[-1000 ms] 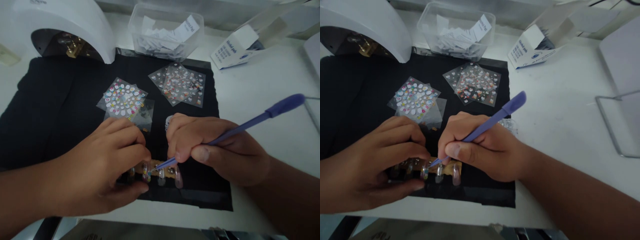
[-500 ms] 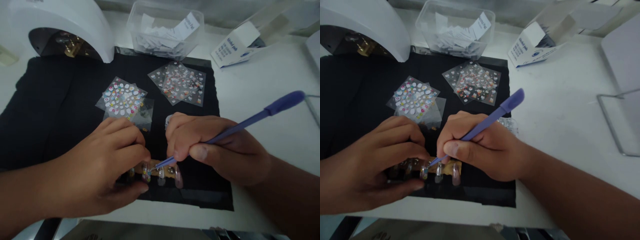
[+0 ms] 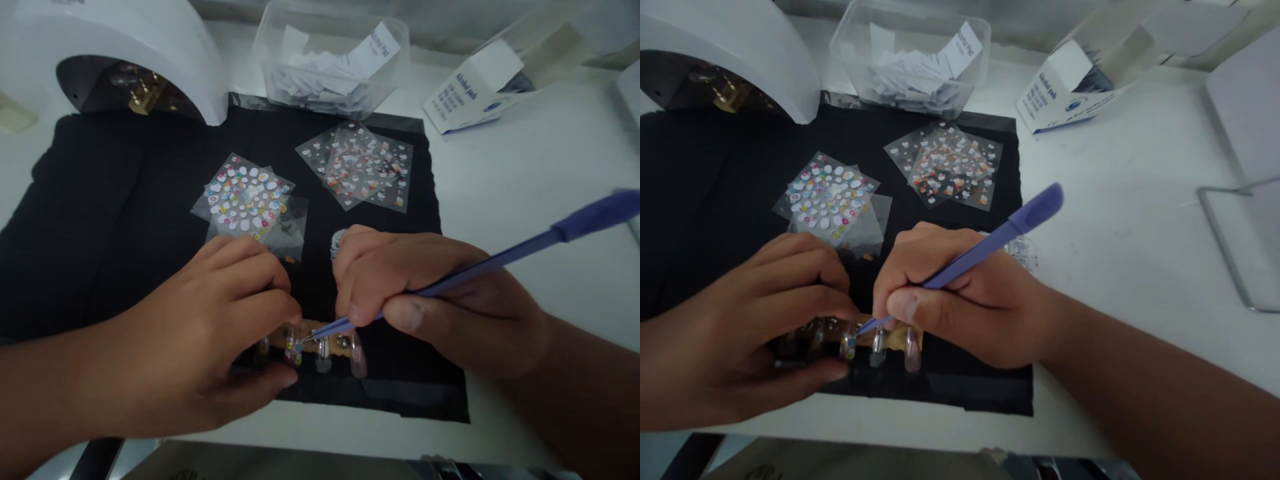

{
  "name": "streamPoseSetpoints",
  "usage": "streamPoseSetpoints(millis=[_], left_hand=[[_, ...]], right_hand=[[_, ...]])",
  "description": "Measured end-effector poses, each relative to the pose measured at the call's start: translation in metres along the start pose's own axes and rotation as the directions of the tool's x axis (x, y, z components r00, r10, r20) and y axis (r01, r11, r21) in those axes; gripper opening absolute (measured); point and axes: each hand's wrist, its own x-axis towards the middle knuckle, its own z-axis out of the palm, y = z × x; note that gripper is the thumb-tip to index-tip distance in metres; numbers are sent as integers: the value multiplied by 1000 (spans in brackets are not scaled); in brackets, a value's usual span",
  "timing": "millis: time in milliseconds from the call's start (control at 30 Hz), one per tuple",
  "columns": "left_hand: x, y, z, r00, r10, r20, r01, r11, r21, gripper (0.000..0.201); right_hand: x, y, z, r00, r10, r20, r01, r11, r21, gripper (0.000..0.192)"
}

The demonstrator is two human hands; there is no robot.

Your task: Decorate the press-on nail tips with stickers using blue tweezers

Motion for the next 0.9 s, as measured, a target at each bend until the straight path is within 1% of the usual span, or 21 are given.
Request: streamPoseSetpoints(millis=[200,400,600,733,900], left_hand=[[-1,1,0,1000,-4,1,4,1000,-9,15],[-2,0,0,1000,-10,10,10,1000,-1,14],[-2,0,-1,1000,-7,15,7,1000,3,12],[-2,0,-1,1000,-5,10,5,1000,5,11],[-1,0,-1,1000,-9,15,9,1000,8,13]], right_hand=[[0,0,-2,999,-21,25,22,999,-24,28],[-1,1,-2,999,-34,-9,34,999,-8,30],[-2,1,-2,1000,16,17,-17,1000,17,27],[-1,1,-2,1000,-25,17,25,1000,-6,28],[-1,-1,-3,999,-31,30,32,998,-60,28]])
